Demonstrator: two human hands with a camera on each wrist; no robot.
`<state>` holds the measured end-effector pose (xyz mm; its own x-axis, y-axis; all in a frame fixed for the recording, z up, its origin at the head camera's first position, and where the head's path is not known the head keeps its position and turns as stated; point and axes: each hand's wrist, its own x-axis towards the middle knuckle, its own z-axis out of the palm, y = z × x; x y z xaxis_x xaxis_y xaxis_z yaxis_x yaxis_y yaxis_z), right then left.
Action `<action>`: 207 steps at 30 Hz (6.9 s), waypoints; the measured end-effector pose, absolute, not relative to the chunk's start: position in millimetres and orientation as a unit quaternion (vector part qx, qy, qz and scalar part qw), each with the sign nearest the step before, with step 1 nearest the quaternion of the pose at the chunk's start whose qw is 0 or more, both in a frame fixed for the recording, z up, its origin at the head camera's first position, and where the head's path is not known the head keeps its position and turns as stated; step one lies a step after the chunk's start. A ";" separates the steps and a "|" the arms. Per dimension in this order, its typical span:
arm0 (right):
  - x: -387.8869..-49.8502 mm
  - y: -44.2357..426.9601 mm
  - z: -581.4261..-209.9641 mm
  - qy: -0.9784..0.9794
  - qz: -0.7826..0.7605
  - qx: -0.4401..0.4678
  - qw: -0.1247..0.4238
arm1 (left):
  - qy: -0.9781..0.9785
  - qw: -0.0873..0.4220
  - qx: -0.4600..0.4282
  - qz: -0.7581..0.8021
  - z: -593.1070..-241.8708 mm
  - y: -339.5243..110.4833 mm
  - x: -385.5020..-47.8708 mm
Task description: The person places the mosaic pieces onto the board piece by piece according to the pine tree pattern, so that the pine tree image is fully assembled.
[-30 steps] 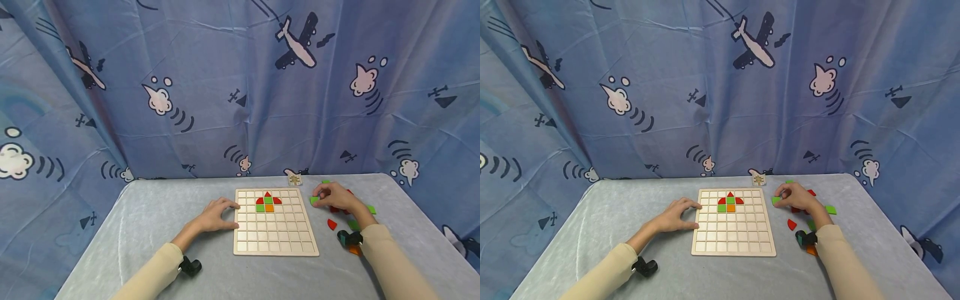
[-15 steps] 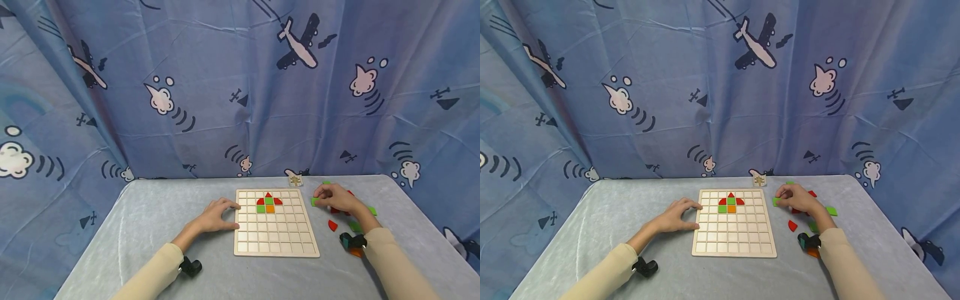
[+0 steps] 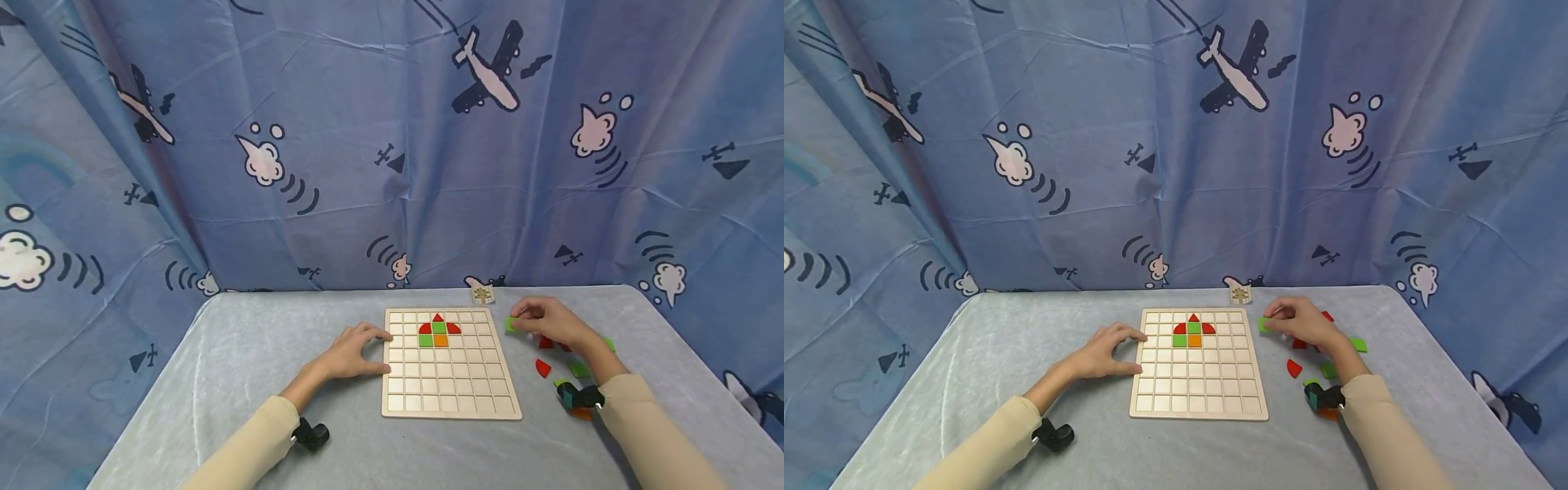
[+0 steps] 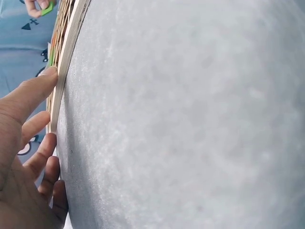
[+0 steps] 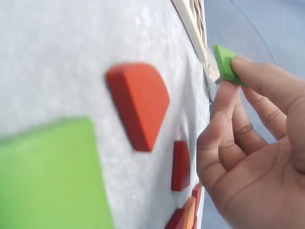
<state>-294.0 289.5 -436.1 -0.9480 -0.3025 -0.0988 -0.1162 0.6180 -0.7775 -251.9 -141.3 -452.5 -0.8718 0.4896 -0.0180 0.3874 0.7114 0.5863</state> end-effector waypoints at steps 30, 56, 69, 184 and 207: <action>-284.6 227.5 -432.7 0.851 -0.470 -0.206 0.112 | 0.919 0.077 0.243 0.301 -450.1 -138.5 -248.8; -285.0 193.4 -442.3 0.859 -0.454 -0.214 0.102 | 0.921 0.081 0.238 0.297 -450.8 -138.5 -248.9; -287.3 187.4 -442.3 0.883 -0.403 -0.225 0.081 | 0.922 0.078 0.239 0.295 -452.9 -139.8 -250.6; -243.1 316.2 -421.7 0.869 -0.428 -0.188 0.163 | 0.923 0.089 0.234 0.291 -451.8 -138.6 -251.4; -244.9 294.3 -420.9 0.869 -0.439 -0.178 0.144 | 0.924 0.085 0.237 0.288 -452.1 -139.4 -251.8</action>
